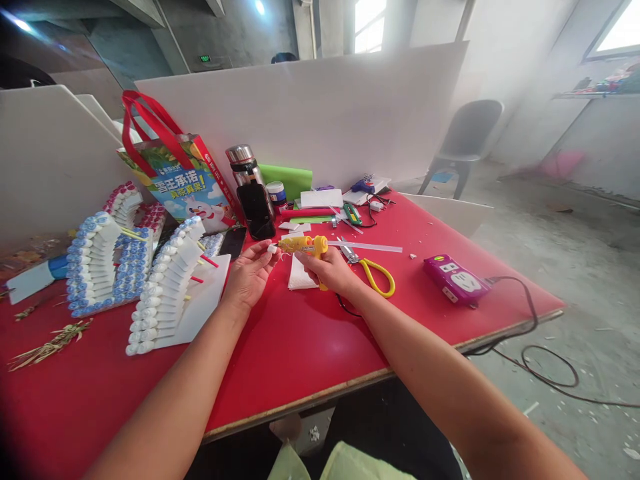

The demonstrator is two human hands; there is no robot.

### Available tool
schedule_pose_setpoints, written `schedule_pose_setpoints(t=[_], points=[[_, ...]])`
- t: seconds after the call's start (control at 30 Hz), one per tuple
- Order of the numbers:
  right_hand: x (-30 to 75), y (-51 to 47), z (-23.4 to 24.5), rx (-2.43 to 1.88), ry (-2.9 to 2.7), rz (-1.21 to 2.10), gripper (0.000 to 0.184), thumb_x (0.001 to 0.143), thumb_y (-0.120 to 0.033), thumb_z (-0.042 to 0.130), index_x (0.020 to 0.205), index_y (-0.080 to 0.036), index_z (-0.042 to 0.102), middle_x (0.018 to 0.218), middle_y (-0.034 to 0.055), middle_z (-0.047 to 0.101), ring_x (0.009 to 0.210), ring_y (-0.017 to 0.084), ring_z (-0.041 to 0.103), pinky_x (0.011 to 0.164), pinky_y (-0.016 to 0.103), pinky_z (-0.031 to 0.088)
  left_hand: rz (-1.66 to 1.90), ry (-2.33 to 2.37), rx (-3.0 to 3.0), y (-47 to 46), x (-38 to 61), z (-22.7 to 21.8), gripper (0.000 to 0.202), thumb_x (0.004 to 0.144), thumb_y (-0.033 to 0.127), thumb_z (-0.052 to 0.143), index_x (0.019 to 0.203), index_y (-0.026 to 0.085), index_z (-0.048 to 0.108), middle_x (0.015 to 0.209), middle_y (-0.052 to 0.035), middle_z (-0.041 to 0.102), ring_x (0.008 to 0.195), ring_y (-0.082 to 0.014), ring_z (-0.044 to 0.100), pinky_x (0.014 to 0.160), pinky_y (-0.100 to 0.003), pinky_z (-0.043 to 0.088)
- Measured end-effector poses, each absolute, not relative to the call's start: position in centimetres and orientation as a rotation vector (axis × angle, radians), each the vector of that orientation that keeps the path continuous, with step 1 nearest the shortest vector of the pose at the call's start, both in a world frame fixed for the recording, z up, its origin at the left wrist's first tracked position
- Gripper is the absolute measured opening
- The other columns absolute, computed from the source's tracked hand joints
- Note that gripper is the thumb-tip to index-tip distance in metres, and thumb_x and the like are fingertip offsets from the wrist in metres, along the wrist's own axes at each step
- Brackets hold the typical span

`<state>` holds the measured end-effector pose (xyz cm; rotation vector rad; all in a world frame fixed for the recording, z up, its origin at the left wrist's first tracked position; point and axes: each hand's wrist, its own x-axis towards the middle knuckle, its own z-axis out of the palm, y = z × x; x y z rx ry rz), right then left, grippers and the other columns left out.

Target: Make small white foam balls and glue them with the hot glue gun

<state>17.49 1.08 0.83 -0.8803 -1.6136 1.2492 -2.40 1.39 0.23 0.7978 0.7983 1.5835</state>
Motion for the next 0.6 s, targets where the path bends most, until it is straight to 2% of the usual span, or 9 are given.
schedule_pose_setpoints(t=[0.4, 0.6], points=[[17.6, 0.9, 1.1, -0.873, -1.655, 1.271, 0.053, 0.089, -0.059, 0.057, 0.056, -0.018, 0.051, 0.046, -0.0018, 0.049, 0.042, 0.008, 0.043, 0.045, 0.024, 0.034, 1.600, 0.799, 0.792, 1.7, -2.7, -0.1, 0.030, 0.063, 0.010, 0.086, 0.090, 0.015, 0.075, 0.095, -0.0044, 0.073, 0.086, -0.0148, 0.071, 0.101, -0.035, 0.050], [18.6, 1.3, 1.1, -1.030, -1.561, 1.121, 0.049, 0.083, -0.062, 0.062, 0.065, -0.016, 0.059, 0.055, 0.0006, 0.055, 0.049, 0.010, 0.049, 0.048, 0.025, 0.037, 1.579, 0.801, 0.770, 1.6, -2.7, -0.1, 0.031, 0.065, 0.009, 0.085, 0.094, 0.013, 0.076, 0.096, -0.0066, 0.074, 0.090, -0.0156, 0.072, 0.101, -0.033, 0.052]])
